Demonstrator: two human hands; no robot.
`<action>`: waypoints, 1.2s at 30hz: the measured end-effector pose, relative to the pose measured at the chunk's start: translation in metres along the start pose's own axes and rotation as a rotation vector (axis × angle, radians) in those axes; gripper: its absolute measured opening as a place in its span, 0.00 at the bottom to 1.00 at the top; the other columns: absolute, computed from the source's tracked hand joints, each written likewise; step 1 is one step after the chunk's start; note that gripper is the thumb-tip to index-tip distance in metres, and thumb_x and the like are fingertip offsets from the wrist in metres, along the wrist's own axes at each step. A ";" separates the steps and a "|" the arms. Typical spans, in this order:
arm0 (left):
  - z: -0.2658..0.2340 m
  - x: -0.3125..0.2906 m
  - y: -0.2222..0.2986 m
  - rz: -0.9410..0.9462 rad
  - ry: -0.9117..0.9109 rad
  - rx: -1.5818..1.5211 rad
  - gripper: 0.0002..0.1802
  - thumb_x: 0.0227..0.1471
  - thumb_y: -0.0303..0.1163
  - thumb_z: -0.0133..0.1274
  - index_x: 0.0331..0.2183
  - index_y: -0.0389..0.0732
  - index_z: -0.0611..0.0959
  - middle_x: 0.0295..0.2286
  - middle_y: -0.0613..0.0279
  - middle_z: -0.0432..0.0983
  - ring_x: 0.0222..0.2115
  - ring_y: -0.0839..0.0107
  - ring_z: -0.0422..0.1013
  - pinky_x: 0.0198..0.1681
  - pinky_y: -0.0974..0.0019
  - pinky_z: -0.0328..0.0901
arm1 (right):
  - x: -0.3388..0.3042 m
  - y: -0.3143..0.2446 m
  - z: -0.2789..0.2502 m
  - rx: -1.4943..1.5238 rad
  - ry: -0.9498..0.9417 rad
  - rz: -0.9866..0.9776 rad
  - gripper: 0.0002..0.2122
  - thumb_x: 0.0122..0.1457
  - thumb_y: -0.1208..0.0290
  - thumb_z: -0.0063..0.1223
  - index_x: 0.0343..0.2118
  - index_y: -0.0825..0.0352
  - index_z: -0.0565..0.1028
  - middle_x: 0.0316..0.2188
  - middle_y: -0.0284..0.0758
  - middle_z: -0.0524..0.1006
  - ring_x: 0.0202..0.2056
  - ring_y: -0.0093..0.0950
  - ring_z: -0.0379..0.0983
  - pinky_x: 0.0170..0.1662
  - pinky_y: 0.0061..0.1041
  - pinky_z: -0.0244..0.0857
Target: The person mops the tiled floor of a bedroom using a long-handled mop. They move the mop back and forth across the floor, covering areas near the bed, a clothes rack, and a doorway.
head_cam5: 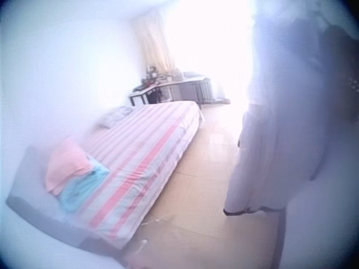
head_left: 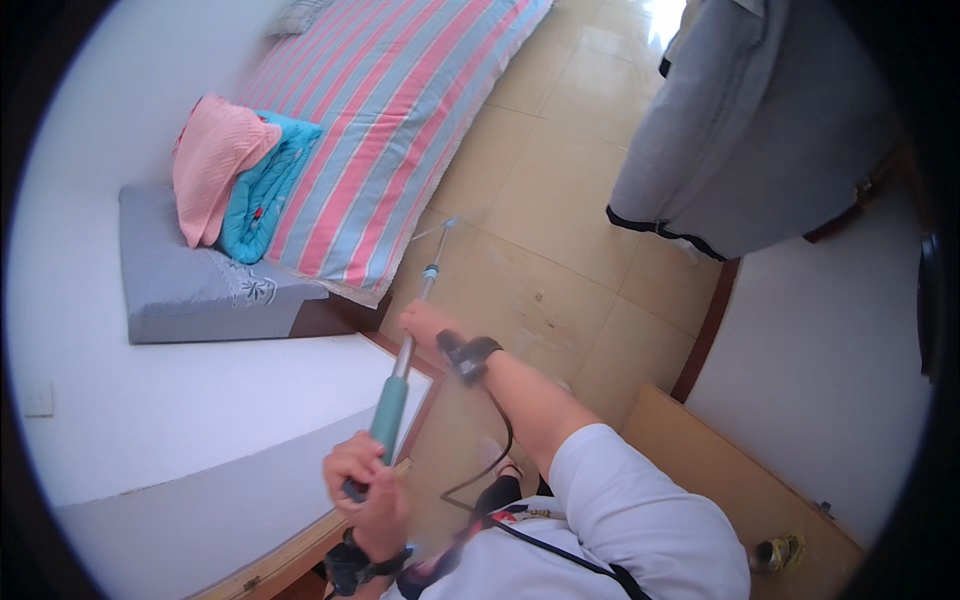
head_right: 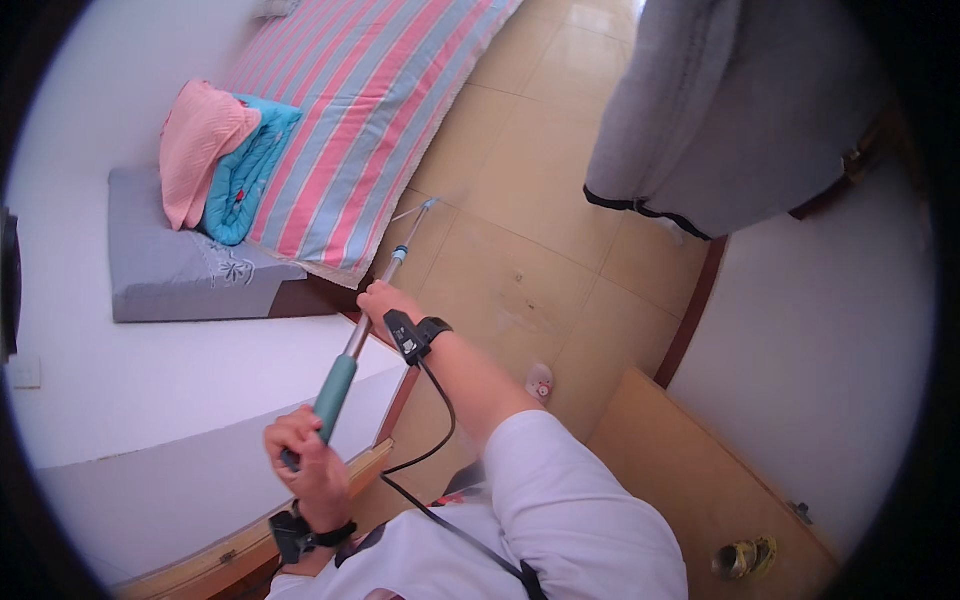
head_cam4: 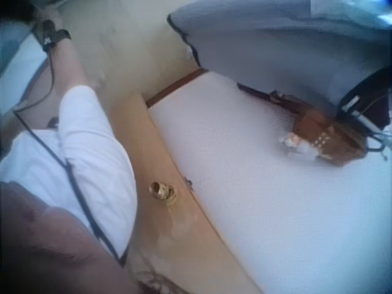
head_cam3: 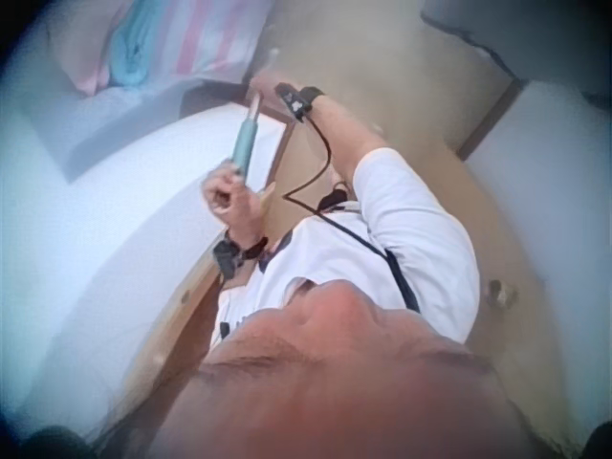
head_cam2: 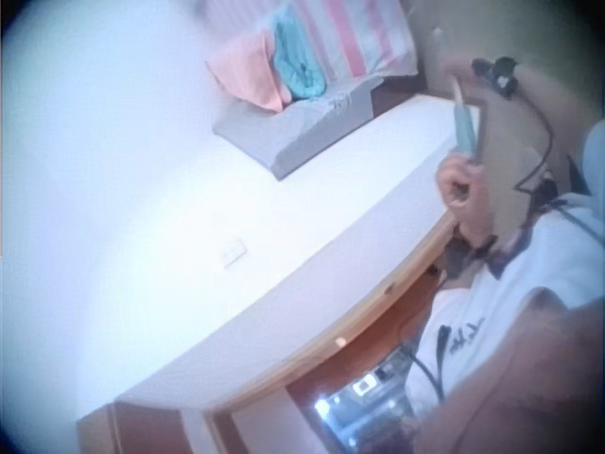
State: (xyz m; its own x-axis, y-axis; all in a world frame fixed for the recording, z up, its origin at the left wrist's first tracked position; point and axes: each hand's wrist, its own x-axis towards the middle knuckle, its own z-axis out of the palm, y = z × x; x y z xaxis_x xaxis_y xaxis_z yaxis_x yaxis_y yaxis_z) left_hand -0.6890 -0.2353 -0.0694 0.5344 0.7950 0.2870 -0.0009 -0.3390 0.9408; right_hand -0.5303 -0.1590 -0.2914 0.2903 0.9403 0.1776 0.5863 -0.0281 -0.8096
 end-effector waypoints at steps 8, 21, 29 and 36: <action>-0.001 0.019 -0.025 0.189 -0.423 0.088 0.08 0.42 0.17 0.43 0.18 0.40 0.67 0.18 0.60 0.70 0.21 0.63 0.70 0.34 0.59 0.65 | -0.013 0.022 0.022 -0.027 -0.096 0.027 0.04 0.42 0.77 0.53 0.23 0.65 0.70 0.27 0.38 0.72 0.38 0.38 0.68 0.40 0.33 0.66; -0.034 -0.026 0.049 0.564 -0.915 -0.165 0.18 0.36 0.27 0.62 0.14 0.41 0.66 0.18 0.61 0.71 0.19 0.66 0.71 0.26 0.67 0.70 | -0.164 -0.066 -0.011 0.017 0.110 0.054 0.08 0.41 0.80 0.50 0.25 0.63 0.67 0.27 0.36 0.68 0.34 0.38 0.67 0.32 0.34 0.64; -0.075 -0.122 0.064 0.813 -0.951 -0.354 0.08 0.35 0.27 0.55 0.18 0.40 0.71 0.16 0.64 0.63 0.16 0.68 0.64 0.22 0.70 0.63 | -0.280 -0.131 0.021 -0.062 0.130 0.273 0.09 0.42 0.81 0.50 0.27 0.62 0.68 0.28 0.37 0.71 0.33 0.42 0.68 0.32 0.34 0.64; -0.134 -0.179 0.079 0.692 -1.073 -0.436 0.11 0.33 0.24 0.53 0.13 0.41 0.65 0.14 0.64 0.59 0.14 0.66 0.61 0.18 0.68 0.58 | -0.342 -0.186 0.074 -0.120 0.204 0.387 0.07 0.44 0.78 0.49 0.28 0.61 0.70 0.29 0.36 0.72 0.34 0.41 0.70 0.34 0.34 0.65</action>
State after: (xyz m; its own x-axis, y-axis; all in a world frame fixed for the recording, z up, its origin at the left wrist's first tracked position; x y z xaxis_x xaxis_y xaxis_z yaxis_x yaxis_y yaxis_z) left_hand -0.8978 -0.3368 -0.0217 0.7067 -0.3234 0.6292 -0.6964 -0.1614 0.6992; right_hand -0.7944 -0.4502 -0.2433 0.6419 0.7667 -0.0092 0.4848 -0.4151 -0.7698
